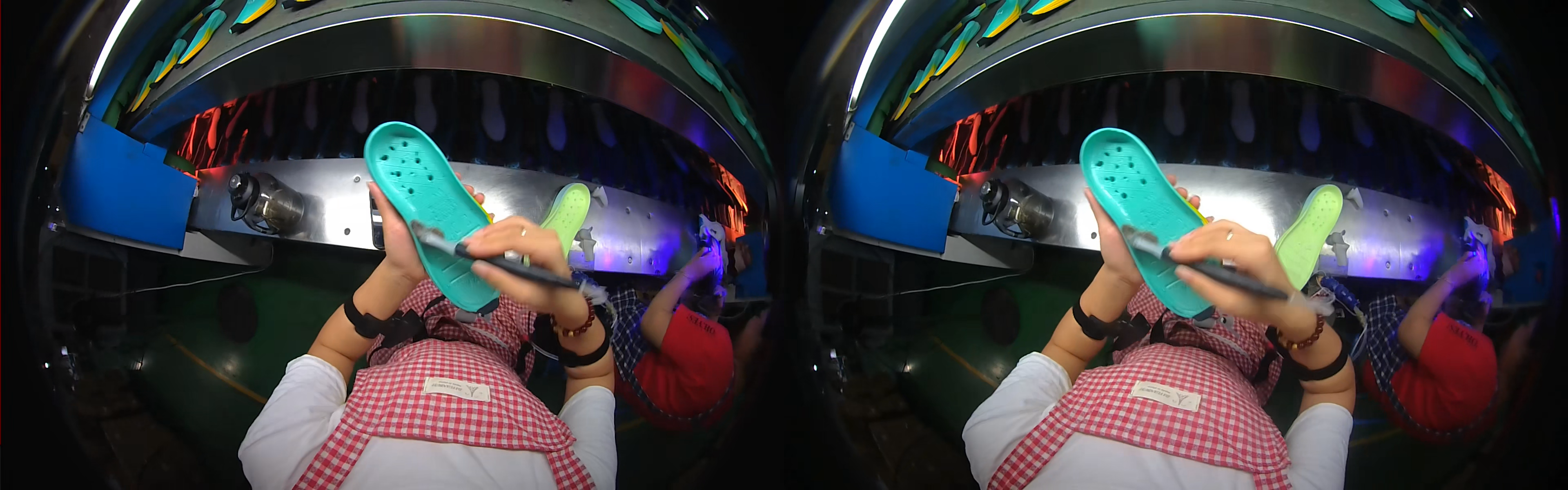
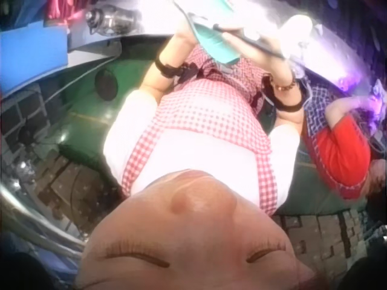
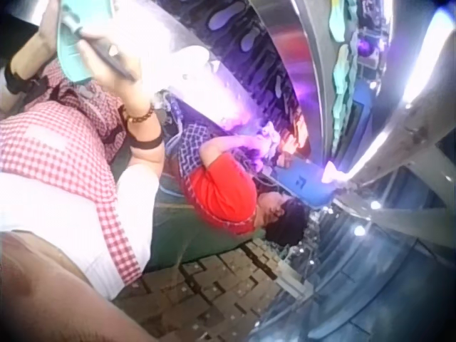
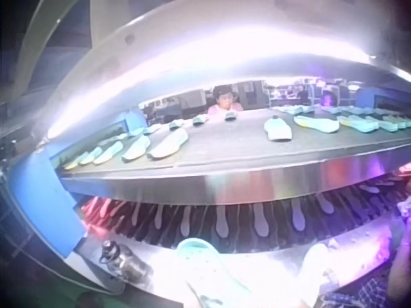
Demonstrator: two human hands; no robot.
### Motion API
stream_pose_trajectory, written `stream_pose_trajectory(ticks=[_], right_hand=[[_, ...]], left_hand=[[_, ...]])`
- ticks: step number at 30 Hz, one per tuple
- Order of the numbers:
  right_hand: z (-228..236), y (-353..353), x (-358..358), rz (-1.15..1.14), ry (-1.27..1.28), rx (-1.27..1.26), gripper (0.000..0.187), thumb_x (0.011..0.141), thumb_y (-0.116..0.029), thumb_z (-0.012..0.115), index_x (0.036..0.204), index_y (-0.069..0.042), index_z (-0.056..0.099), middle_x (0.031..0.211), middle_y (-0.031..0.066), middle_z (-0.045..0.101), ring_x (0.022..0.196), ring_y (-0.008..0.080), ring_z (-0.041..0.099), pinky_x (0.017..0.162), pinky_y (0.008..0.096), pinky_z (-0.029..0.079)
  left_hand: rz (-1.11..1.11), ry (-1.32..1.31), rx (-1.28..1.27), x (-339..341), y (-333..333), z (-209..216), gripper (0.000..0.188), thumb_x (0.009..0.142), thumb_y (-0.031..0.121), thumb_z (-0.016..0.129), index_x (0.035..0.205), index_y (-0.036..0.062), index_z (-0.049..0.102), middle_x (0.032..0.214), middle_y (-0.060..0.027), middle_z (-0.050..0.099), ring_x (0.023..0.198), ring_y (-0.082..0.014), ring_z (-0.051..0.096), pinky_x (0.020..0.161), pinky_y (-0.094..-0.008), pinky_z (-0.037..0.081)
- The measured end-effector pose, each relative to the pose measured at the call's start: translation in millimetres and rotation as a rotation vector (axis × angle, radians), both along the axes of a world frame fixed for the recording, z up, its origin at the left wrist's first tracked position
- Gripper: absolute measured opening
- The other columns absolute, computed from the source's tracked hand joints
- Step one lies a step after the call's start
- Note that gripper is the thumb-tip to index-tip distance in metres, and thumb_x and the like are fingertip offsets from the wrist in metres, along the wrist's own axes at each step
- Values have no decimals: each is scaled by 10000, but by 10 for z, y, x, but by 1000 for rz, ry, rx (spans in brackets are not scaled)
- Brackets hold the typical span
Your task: Applying glue or primer to shoe insoles with a brush and placing them onto a conveyor belt.
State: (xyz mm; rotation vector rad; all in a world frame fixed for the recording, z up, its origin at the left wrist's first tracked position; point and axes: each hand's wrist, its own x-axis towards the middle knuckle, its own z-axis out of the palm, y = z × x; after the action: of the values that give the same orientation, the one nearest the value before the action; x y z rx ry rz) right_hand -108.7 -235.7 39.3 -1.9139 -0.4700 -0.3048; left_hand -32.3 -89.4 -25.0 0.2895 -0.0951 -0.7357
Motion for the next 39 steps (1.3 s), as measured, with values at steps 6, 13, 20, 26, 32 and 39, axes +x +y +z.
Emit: stream_pose_trajectory(ticks=[6, 13, 20, 26, 32, 39], right_hand=[[79, -145, -127, -5, 101, 136, 204, 672, 41, 675, 867, -13, 655, 844, 98, 657, 862, 224, 619, 783, 316, 488], [29, -192, -156, 240, 285, 291, 196, 691, 29, 661, 885, 3, 655, 877, 133, 660, 1000, 242, 561, 911, 371, 417], [-32, 94, -94, 54, 537, 1122, 193, 780, 14, 577, 969, 40, 556, 984, 193, 605, 972, 256, 586, 884, 372, 464], [71, 125, -217, 40, 464, 602, 185, 776, 46, 587, 961, 45, 605, 946, 142, 633, 897, 171, 604, 829, 283, 474], [178, 78, -31, 178, 183, 235, 209, 726, 47, 641, 934, 31, 625, 940, 142, 643, 862, 189, 619, 774, 287, 487], [322, -74, 80, 151, 166, 163, 169, 718, 24, 653, 887, 7, 651, 888, 124, 652, 800, 175, 619, 732, 274, 485]], left_hand=[[147, -54, 118, 107, 201, 184, 897, 742, 777, 219, 1193, 30, 431, 1064, -158, 531, 998, -304, 522, 946, -546, 356], [83, -192, -86, 226, 269, 380, 803, 785, 711, 308, 1217, 45, 430, 1106, -193, 518, 998, -322, 535, 933, -534, 382], [208, -118, 40, -143, 117, 597, 650, 881, 534, 291, 1304, 44, 352, 1282, -180, 424, 1175, -325, 427, 994, -536, 305], [135, -111, 19, -61, 163, 379, 631, 881, 498, 303, 1311, 37, 340, 1270, -192, 435, 1138, -337, 463, 977, -516, 339], [111, -176, -57, 70, 161, 357, 617, 879, 476, 336, 1299, 24, 356, 1253, -201, 450, 1106, -350, 487, 938, -519, 380], [130, -214, 88, 68, 241, 433, 542, 866, 369, 432, 1244, -17, 394, 1125, -189, 542, 982, -267, 580, 885, -396, 459]])
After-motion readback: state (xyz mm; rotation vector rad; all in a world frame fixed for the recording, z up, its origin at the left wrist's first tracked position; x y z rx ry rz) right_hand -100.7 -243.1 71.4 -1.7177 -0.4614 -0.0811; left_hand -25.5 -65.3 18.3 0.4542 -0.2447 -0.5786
